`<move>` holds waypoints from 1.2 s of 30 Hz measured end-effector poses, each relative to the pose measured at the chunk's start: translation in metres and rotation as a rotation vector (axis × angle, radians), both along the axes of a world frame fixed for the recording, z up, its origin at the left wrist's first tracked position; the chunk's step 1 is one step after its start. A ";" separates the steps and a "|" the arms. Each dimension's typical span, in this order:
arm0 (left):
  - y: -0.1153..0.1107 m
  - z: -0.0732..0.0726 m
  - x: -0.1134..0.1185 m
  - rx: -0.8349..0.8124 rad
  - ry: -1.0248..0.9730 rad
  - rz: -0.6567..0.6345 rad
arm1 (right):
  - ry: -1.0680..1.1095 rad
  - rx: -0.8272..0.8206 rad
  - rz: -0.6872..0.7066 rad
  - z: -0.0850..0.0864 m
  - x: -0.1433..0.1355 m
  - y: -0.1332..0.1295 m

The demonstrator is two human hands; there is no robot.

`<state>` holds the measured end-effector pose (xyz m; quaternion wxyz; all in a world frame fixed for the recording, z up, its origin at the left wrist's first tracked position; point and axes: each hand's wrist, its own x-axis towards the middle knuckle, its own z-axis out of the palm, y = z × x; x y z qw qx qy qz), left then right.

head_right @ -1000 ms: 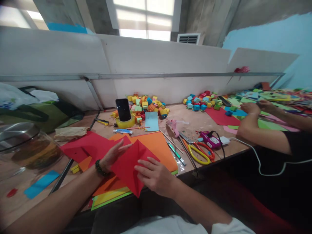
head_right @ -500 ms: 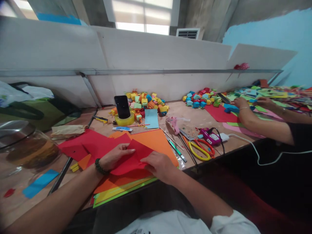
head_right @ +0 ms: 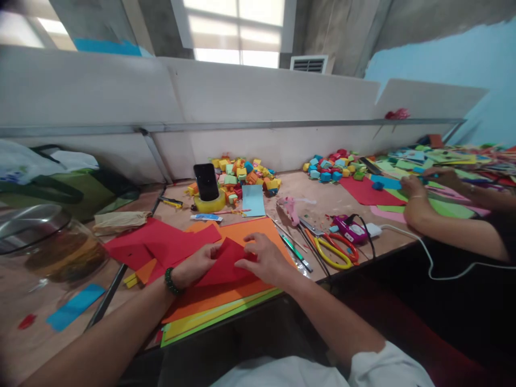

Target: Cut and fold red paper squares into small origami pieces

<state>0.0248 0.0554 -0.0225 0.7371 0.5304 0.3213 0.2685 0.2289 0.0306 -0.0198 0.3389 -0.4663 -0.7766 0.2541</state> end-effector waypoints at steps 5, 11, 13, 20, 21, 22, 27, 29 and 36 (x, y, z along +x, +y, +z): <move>0.001 0.005 -0.001 0.035 0.021 0.064 | 0.042 -0.127 0.035 0.008 -0.001 0.001; 0.002 0.008 -0.005 0.175 0.179 0.038 | 0.035 -0.134 -0.089 0.012 -0.001 0.001; 0.002 0.008 -0.006 0.257 0.263 0.001 | 0.048 -0.118 -0.137 0.009 0.001 0.001; 0.002 0.010 -0.004 0.314 0.270 0.041 | 0.059 -0.262 -0.092 0.009 0.019 0.001; 0.002 0.010 -0.004 0.323 0.270 0.044 | 0.073 -0.284 -0.076 0.010 0.021 0.000; 0.002 0.011 -0.003 0.331 0.274 0.047 | 0.097 -0.295 -0.066 0.012 0.023 0.000; 0.001 0.012 -0.003 0.352 0.298 0.046 | 0.190 -0.312 -0.040 0.016 0.023 -0.004; 0.001 0.014 -0.003 0.353 0.289 0.064 | 0.187 -0.313 -0.028 0.014 0.022 -0.006; 0.000 0.014 -0.002 0.325 0.238 0.226 | 0.192 -0.321 0.022 0.000 0.018 -0.005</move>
